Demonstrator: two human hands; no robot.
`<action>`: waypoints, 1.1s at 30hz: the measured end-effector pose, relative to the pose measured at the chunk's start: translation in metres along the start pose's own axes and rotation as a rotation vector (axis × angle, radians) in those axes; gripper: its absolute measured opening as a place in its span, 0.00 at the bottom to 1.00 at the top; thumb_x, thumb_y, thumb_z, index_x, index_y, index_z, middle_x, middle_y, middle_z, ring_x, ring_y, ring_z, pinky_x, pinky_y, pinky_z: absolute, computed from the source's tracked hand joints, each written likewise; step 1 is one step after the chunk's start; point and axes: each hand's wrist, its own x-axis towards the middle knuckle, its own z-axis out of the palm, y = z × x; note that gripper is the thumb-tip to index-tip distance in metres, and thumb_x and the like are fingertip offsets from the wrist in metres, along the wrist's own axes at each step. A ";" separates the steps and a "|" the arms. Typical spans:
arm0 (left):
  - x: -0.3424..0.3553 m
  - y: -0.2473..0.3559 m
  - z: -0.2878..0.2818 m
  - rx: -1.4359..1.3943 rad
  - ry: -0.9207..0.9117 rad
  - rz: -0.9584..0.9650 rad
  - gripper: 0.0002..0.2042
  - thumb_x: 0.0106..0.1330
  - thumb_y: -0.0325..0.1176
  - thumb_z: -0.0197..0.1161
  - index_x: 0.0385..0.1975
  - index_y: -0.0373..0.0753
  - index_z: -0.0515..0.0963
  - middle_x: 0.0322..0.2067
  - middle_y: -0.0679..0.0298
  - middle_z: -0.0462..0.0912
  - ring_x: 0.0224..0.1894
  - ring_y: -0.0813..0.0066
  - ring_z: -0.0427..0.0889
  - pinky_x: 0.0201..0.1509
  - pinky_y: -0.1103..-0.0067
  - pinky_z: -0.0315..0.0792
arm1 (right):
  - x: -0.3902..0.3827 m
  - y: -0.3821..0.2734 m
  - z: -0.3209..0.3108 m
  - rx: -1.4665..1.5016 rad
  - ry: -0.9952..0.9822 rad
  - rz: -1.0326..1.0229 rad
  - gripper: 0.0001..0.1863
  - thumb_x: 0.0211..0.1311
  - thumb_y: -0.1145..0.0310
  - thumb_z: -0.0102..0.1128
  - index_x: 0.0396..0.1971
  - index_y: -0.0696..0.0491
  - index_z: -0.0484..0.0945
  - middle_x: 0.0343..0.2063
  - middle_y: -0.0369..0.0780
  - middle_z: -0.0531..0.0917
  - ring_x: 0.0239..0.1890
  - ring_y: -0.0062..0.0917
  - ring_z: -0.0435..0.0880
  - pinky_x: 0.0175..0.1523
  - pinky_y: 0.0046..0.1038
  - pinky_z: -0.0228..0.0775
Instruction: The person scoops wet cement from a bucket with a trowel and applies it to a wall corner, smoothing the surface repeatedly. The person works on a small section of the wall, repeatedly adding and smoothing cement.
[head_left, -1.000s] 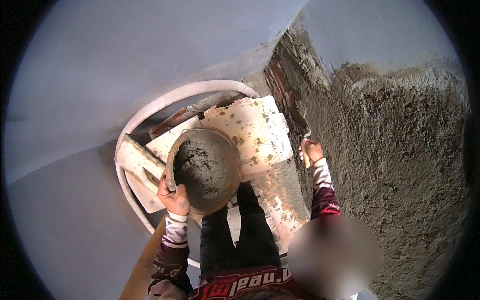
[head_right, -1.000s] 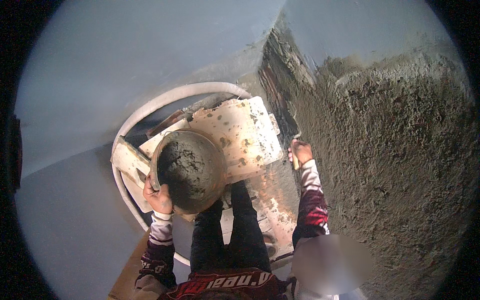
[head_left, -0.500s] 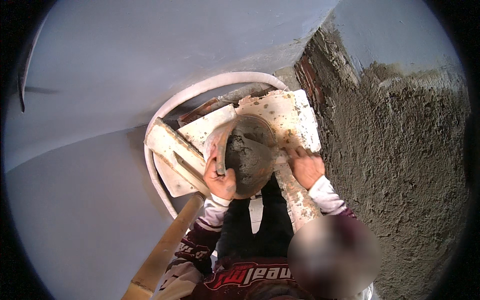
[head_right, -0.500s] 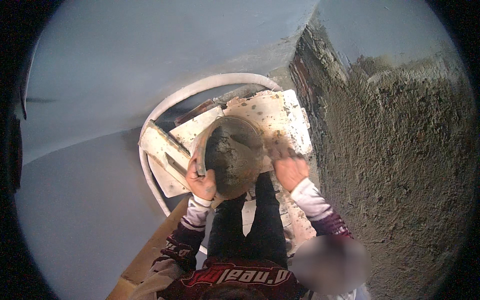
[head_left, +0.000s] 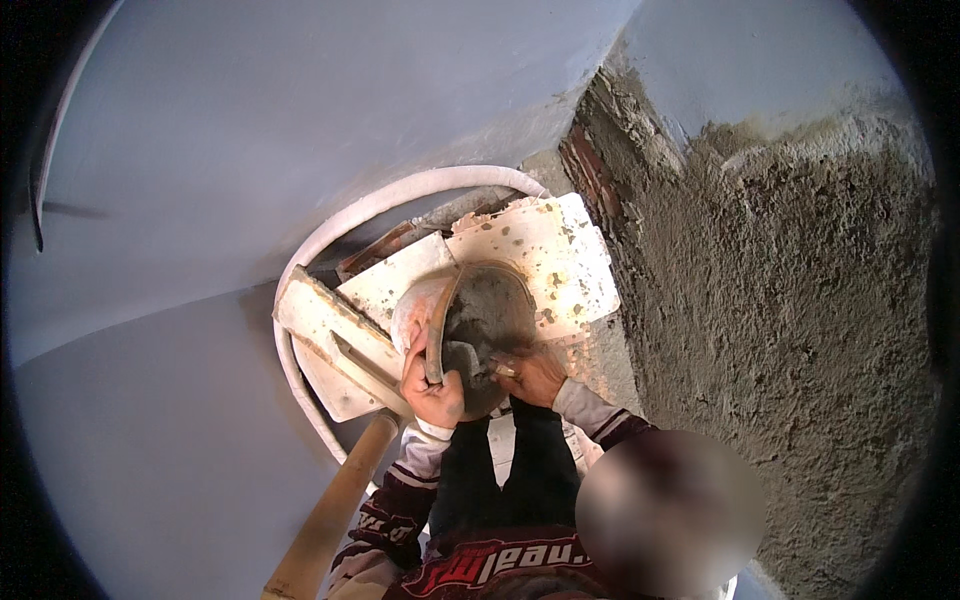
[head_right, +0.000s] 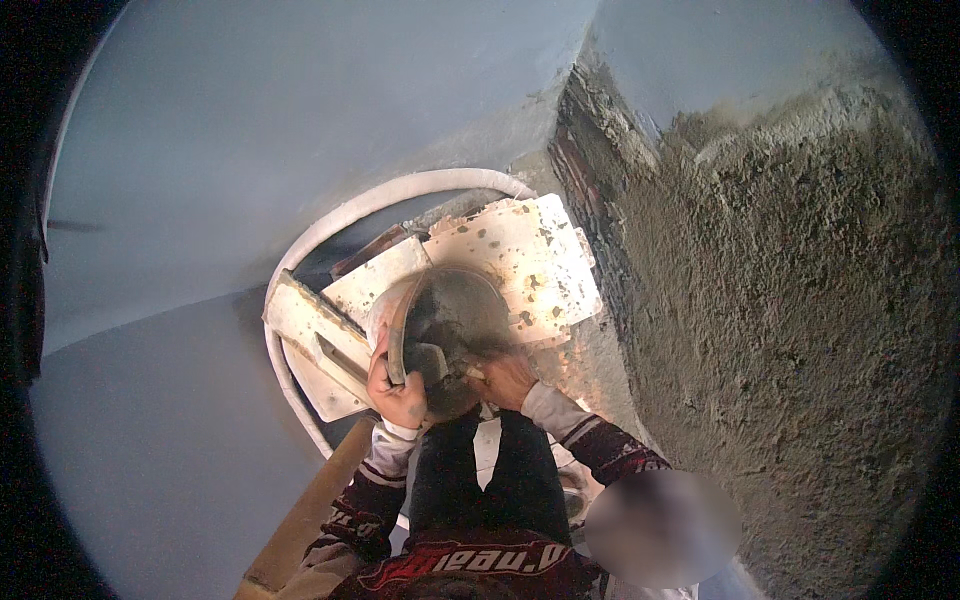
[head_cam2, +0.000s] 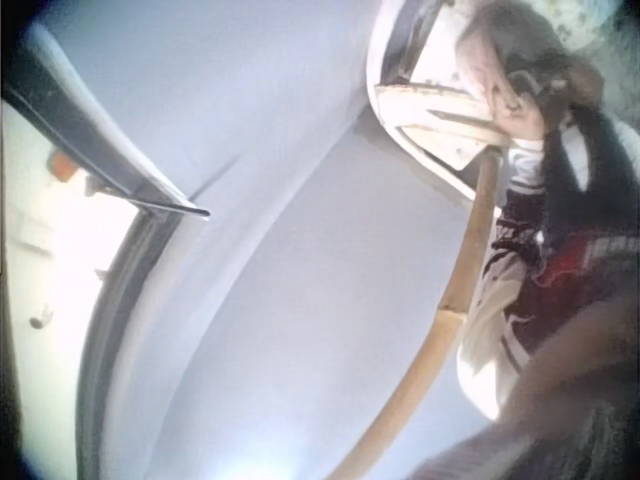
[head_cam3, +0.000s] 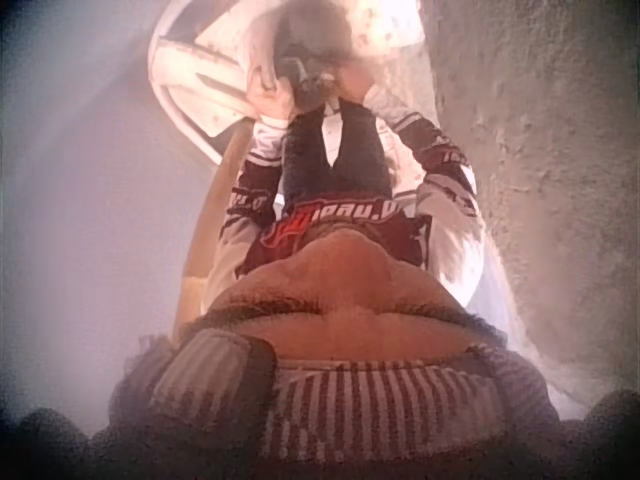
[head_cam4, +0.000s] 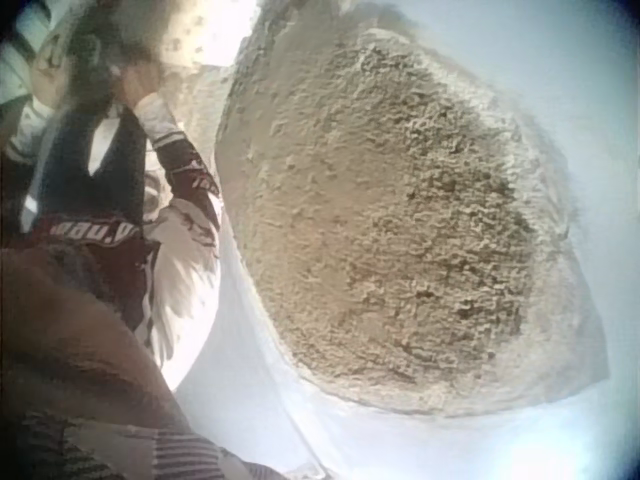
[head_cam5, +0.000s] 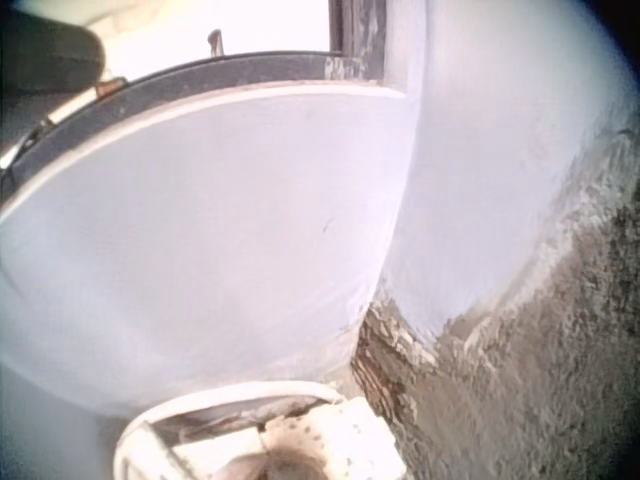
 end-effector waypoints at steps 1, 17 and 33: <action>0.000 0.002 0.000 0.009 -0.023 0.009 0.15 0.44 0.18 0.51 0.35 0.23 0.76 0.54 0.45 0.77 0.65 0.49 0.69 0.69 0.66 0.58 | -0.005 0.008 0.006 0.040 0.056 -0.040 0.21 0.61 0.51 0.62 0.51 0.45 0.81 0.40 0.50 0.84 0.35 0.45 0.85 0.42 0.43 0.77; 0.008 -0.026 -0.015 -0.128 0.048 -0.184 0.22 0.45 0.15 0.50 0.46 0.24 0.74 0.56 0.51 0.74 0.61 0.62 0.71 0.65 0.75 0.59 | -0.005 0.043 -0.061 0.523 0.370 0.294 0.26 0.58 0.62 0.69 0.51 0.63 0.78 0.21 0.36 0.83 0.17 0.14 0.70 0.26 0.25 0.67; 0.018 -0.006 -0.012 -0.089 0.054 -0.191 0.27 0.46 0.15 0.47 0.52 0.23 0.72 0.51 0.55 0.76 0.53 0.70 0.76 0.60 0.79 0.64 | 0.091 0.229 -0.131 1.581 0.488 0.859 0.14 0.71 0.58 0.54 0.37 0.55 0.73 0.22 0.39 0.78 0.18 0.24 0.75 0.21 0.27 0.72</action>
